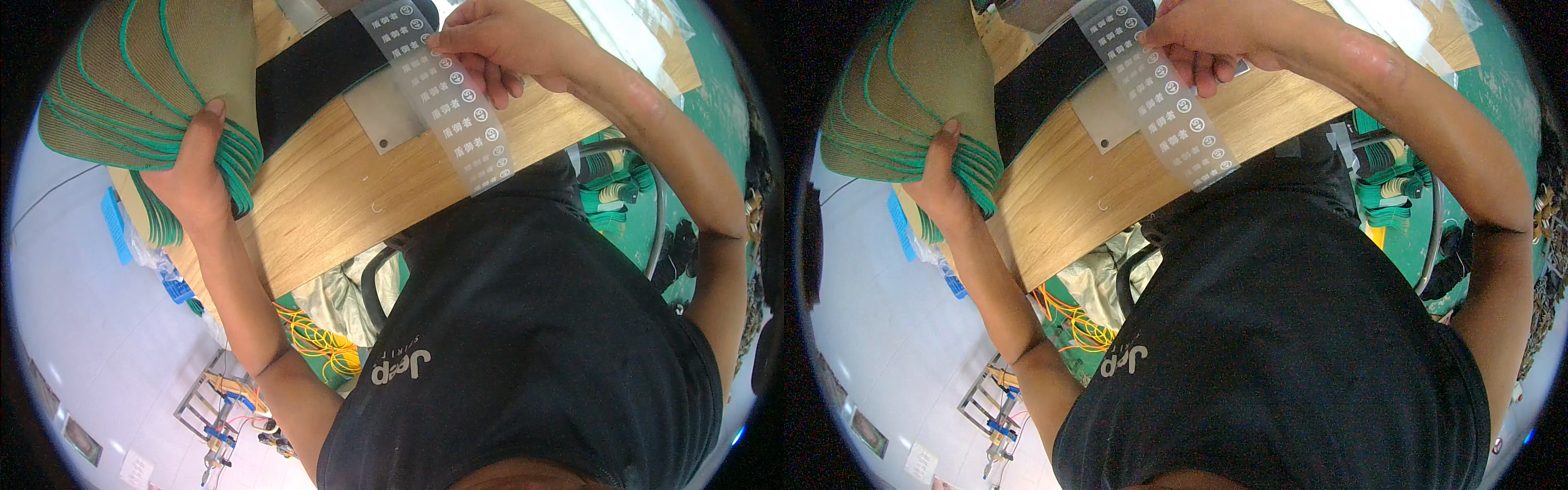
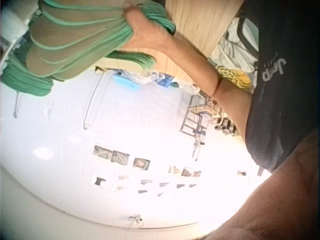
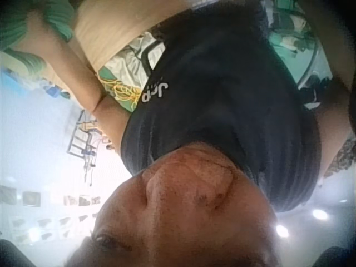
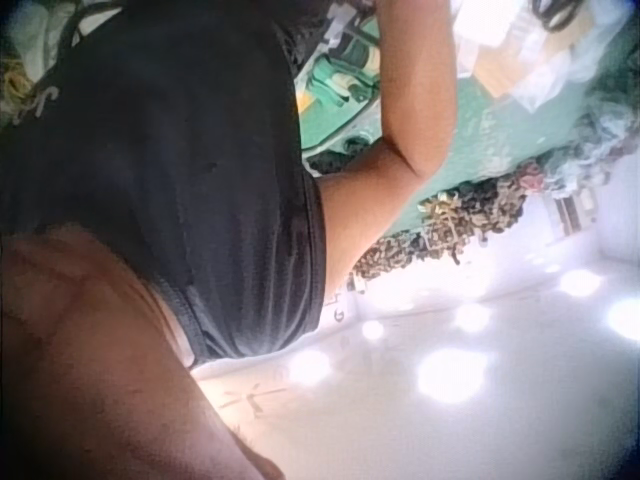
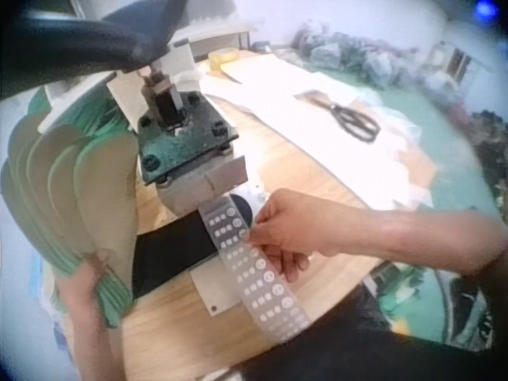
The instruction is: The person sticks round stickers onto shoe insoles. They use a pair of scissors to cut the sticker sheet and their hands to peel and apply labels to each insole in a stack.
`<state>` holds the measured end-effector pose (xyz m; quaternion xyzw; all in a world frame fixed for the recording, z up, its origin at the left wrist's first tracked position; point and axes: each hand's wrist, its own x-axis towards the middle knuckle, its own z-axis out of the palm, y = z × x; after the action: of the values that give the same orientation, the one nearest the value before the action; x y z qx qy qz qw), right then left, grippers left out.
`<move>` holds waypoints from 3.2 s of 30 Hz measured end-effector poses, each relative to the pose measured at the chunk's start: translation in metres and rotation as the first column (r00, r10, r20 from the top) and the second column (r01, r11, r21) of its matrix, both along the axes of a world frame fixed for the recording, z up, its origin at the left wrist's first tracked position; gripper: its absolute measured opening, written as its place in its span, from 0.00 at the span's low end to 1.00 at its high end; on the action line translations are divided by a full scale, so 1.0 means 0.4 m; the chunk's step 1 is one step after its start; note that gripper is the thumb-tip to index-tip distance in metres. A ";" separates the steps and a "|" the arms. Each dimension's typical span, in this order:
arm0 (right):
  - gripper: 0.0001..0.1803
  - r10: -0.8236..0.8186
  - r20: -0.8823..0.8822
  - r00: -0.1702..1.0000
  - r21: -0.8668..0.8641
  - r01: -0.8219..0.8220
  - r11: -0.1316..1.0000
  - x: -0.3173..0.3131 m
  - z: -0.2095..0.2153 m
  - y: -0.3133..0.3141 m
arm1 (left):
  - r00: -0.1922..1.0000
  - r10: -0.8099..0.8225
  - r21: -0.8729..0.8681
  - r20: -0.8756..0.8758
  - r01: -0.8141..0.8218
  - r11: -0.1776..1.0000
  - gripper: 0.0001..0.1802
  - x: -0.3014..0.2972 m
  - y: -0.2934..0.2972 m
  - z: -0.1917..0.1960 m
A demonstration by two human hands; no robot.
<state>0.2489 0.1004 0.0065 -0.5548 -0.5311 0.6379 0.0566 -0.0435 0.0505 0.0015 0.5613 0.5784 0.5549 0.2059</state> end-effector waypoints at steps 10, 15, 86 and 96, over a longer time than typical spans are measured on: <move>0.17 -0.006 -0.008 1.000 -0.016 0.006 1.000 -0.001 -0.004 0.005 | 1.000 -0.022 -0.043 -0.003 0.022 0.999 0.17 -0.002 -0.002 0.007; 0.17 -0.013 -0.024 1.000 -0.032 0.012 0.999 0.002 -0.004 0.008 | 1.000 -0.001 -0.012 0.001 0.001 1.000 0.17 0.008 0.003 0.003; 0.18 -0.048 -0.016 0.999 0.047 0.049 0.998 -0.007 0.002 -0.003 | 0.996 -0.073 -0.008 -0.056 0.073 0.997 0.25 -0.029 0.004 0.004; 0.17 -0.005 -0.032 0.999 0.045 0.006 0.999 -0.001 0.006 -0.006 | 0.992 -0.064 0.001 -0.107 0.064 0.998 0.23 -0.028 0.007 0.000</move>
<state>0.2484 0.0982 0.0089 -0.5445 -0.5429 0.6344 0.0795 -0.0547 0.0533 0.0014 0.6091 0.5690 0.5184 0.1910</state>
